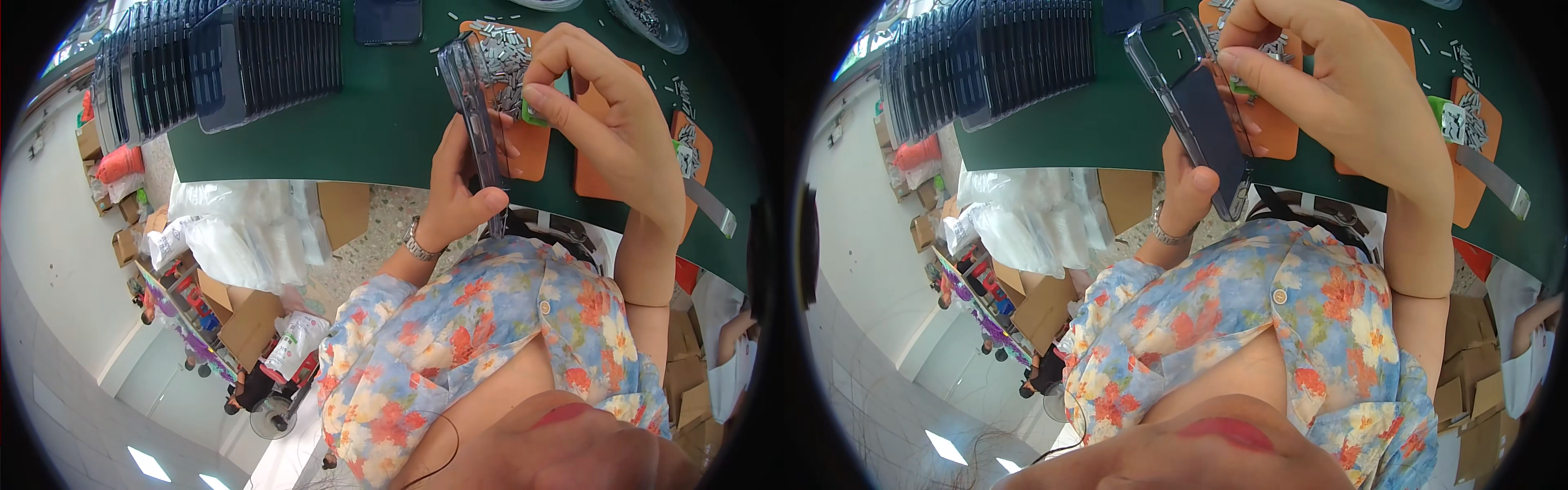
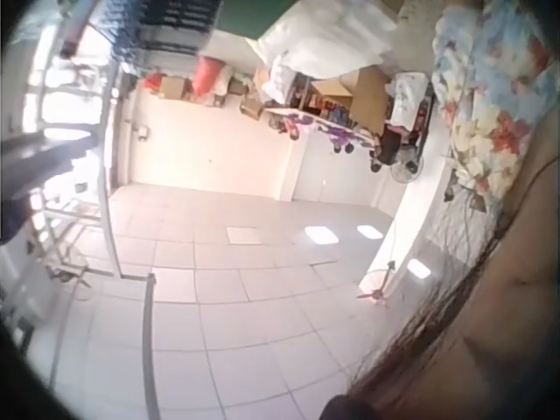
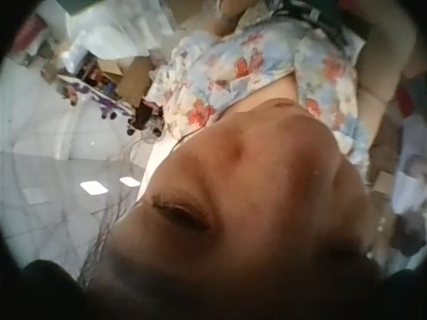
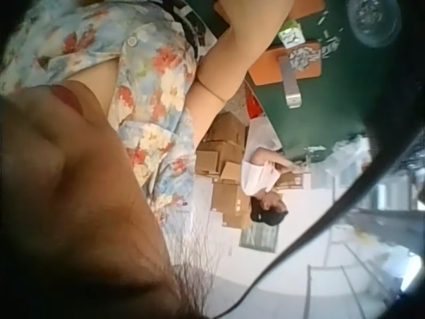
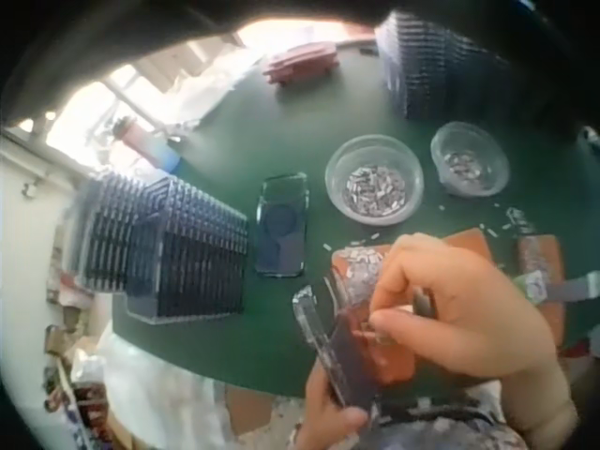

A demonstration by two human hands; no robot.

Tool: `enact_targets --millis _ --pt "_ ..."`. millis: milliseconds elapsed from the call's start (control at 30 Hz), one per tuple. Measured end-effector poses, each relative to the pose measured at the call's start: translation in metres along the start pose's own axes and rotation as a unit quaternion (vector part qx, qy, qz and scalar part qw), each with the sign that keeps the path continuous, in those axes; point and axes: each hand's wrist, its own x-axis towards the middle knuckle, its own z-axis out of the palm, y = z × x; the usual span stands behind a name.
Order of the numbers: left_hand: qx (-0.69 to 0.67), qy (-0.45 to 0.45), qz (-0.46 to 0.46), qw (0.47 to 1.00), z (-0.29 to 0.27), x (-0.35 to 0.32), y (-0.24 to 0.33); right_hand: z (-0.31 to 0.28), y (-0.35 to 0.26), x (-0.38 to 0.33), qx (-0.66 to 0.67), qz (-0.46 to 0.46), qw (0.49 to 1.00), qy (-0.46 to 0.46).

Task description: The person assembles phone cases by inserting metal pins into the sides of phone cases by hand, then stacks the phone cases on the table.

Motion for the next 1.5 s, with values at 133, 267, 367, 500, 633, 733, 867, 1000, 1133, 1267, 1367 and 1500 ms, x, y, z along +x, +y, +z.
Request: enact_targets --millis 133,267,367,500,633,733,867,1000,1133,1267,1367,1500 --pt "-0.020 -0.019 -0.011 1.000 0.003 0.000 0.019 -0.005 -0.002 0.002 -0.052 -0.041 0.998 -0.019" --pt "0.029 -0.040 -0.056 0.997 0.002 0.004 0.027 0.004 0.002 -0.001 0.077 0.042 0.996 -0.001" --pt "0.060 -0.043 -0.080 0.994 0.000 0.007 0.028 0.017 0.009 -0.004 0.160 0.044 0.980 0.113" --pt "0.080 -0.037 -0.103 0.991 -0.001 0.010 0.031 0.020 0.020 -0.010 0.195 0.084 0.970 0.115" --pt "0.085 -0.039 -0.116 0.989 0.003 0.010 0.032 0.025 0.027 -0.012 0.215 0.078 0.964 0.135" --pt "0.073 -0.035 -0.124 0.989 0.002 0.007 0.033 0.030 0.026 -0.011 0.225 0.069 0.960 0.149" --pt "0.049 -0.007 -0.082 0.995 0.003 0.001 0.029 0.024 0.009 -0.012 0.225 0.093 0.964 0.110" --pt "0.017 -0.007 -0.086 0.996 -0.002 0.001 0.028 0.021 0.003 -0.011 -0.060 -0.070 0.989 0.111" --pt "0.001 -0.006 -0.092 0.996 0.003 0.001 0.033 0.019 -0.004 -0.016 -0.056 -0.075 0.988 0.125" --pt "-0.020 0.022 -0.068 0.997 0.003 -0.002 0.032 0.020 0.003 -0.033 0.059 -0.039 0.984 0.164" --pt "-0.031 0.016 -0.050 0.998 -0.003 -0.001 0.030 0.029 0.008 -0.039 0.044 -0.020 0.980 0.193" --pt "-0.030 0.058 -0.016 0.998 -0.001 0.003 0.034 0.043 0.015 -0.040 0.096 -0.022 0.971 0.219"
